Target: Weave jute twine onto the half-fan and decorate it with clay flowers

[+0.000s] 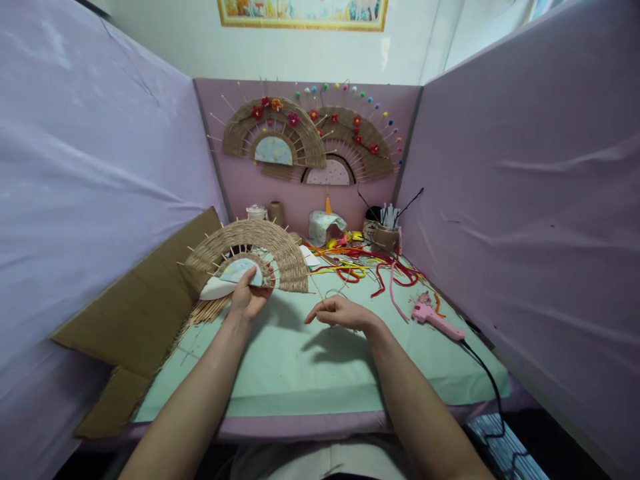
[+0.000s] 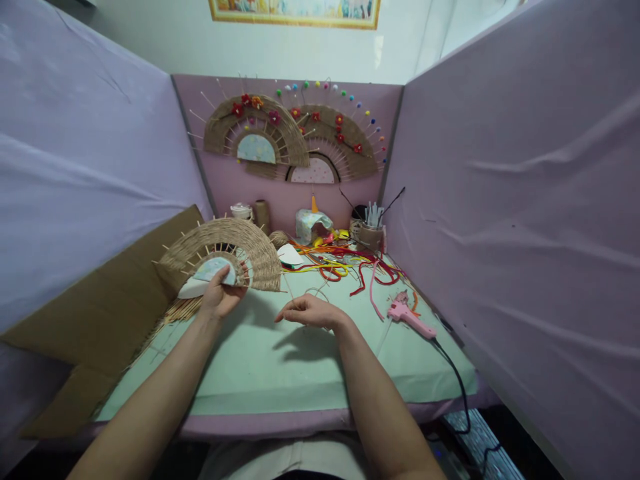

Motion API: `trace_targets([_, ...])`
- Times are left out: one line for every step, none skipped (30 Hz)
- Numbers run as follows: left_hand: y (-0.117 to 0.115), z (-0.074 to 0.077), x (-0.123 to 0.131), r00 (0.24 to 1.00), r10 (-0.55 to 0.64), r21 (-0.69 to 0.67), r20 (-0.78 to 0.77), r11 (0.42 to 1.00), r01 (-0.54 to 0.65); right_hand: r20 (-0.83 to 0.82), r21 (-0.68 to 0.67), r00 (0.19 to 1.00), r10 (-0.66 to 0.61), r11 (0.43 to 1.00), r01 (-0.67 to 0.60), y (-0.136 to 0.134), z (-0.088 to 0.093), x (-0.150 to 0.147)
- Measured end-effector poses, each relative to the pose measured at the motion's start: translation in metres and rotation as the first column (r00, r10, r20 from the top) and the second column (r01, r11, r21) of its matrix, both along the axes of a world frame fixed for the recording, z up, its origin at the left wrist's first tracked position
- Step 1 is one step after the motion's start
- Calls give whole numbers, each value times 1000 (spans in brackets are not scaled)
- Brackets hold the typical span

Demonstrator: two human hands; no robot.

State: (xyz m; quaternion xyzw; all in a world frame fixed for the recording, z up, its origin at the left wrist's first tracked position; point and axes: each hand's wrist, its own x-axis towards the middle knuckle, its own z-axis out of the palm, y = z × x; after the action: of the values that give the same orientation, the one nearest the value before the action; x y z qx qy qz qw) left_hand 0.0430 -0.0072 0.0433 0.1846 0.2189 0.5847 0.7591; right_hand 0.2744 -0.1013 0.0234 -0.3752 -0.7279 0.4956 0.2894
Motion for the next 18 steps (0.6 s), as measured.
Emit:
trace_targets([0,0,0,1000,2,-1,-3,1000,-2,4,1,1000,1,1000,-1,0,0,0])
trace_targets([1,-1,0,1000,3,-5,-8,1000,-3,9,1,1000,0,1000,0,0,-1,0])
trace_targets([1,-1,0,1000,1,-8,-13,1000,-1,16,-1,1000,-3,1000,3,0,-1,0])
trace_targets([1,-1,0,1000,3,-10,-17,1000,-3,22,-3,1000,-7,1000,7,0,-2,0])
trace_targets([1,-1,0,1000,7,-10,-20,1000,-7,25,-5,1000,-11,1000,12,0,-2,0])
trace_targets([1,-2,0,1000,10,-7,-23,1000,-10,26,-6,1000,-15,1000,15,0,-2,0])
trace_targets([1,-2,0,1000,11,-6,-24,1000,-11,25,-6,1000,-18,1000,18,0,-2,0])
trace_targets([1,-2,1,1000,14,-6,-23,1000,-14,26,-6,999,-20,1000,20,1,-2,0])
trace_targets([1,-2,1,1000,17,-9,-21,1000,-17,28,-7,999,-22,1000,22,1,-2,0])
trace_targets([1,-1,1,1000,21,-12,-19,1000,-21,30,-5,999,-26,1000,26,1,-2,-1])
trace_targets([1,-1,1,1000,23,-16,-16,1000,-23,34,-2,999,-35,999,35,2,-3,-1])
trace_targets([1,-1,1,1000,25,-18,-14,1000,-25,39,4,998,-53,999,53,2,-3,-1])
trace_targets([0,-1,1,1000,24,-20,-13,1000,-24,45,8,996,-81,997,81,3,-3,-2])
trace_targets([0,0,1,1000,18,-22,-12,1000,-18,50,9,992,-118,993,118,4,-4,-2])
trace_targets([0,0,2,1000,12,-22,-9,1000,-12,56,6,986,-160,987,160,6,-5,-1])
trace_targets([0,0,2,1000,5,-21,-8,1000,-5,65,8,978,-200,980,200,7,-7,-1])
trace_targets([0,-1,2,1000,-2,-20,-9,1000,2,75,18,969,-235,972,234,9,-8,0])
trace_targets([0,-2,2,1000,-6,-18,-11,1000,6,80,40,961,-264,964,262,11,-9,0])
